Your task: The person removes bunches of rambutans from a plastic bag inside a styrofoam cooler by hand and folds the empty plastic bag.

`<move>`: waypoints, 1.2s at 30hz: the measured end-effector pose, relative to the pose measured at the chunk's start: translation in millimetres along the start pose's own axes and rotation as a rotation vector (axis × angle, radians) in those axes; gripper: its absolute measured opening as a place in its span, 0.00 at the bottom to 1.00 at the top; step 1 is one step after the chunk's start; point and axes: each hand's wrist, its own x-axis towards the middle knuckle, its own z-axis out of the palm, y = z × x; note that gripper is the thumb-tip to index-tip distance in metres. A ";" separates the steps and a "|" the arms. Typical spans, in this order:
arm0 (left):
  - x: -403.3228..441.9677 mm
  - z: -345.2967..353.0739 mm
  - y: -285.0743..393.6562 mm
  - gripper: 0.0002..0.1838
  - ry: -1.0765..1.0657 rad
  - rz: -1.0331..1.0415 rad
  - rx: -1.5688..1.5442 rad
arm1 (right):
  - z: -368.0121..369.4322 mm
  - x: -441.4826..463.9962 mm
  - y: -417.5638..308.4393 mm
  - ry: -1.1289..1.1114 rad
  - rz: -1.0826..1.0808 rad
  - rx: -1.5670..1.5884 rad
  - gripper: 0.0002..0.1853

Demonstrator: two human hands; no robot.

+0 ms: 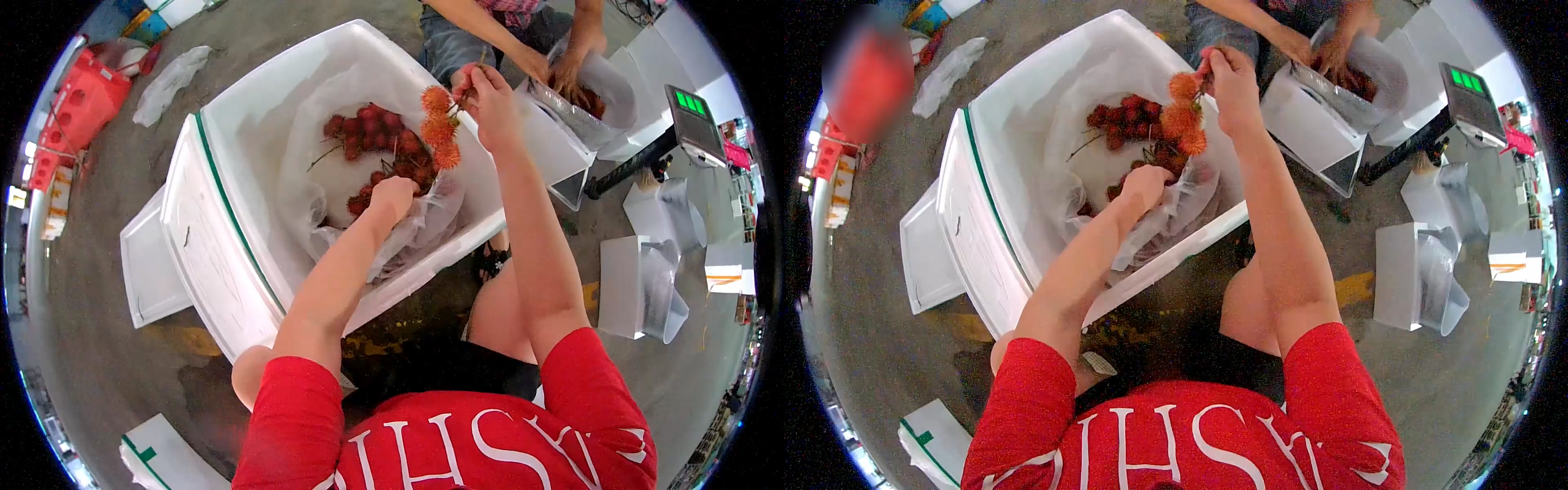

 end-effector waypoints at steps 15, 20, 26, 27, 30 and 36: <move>-63.8 -224.8 -38.4 0.09 0.456 0.115 -0.954 | 27.3 -18.9 -28.6 -0.343 -0.013 0.012 0.11; -74.4 -269.9 -18.6 0.08 0.655 0.276 -0.963 | 27.5 -19.4 -22.8 -0.294 0.063 0.098 0.13; -86.3 -280.4 17.0 0.08 0.525 0.388 -1.158 | 49.0 -34.8 -4.0 -0.398 0.176 -0.100 0.16; -87.9 -280.0 20.9 0.08 0.487 0.400 -1.222 | 55.6 -39.6 -5.4 -0.411 0.225 -0.125 0.18; -90.3 -269.8 29.0 0.08 0.455 0.303 -1.138 | 67.7 -51.3 -11.9 -0.593 0.157 -0.027 0.22; -96.4 -245.8 31.7 0.10 0.383 0.201 -1.088 | 64.4 -49.5 -12.0 -0.567 0.025 -0.447 0.25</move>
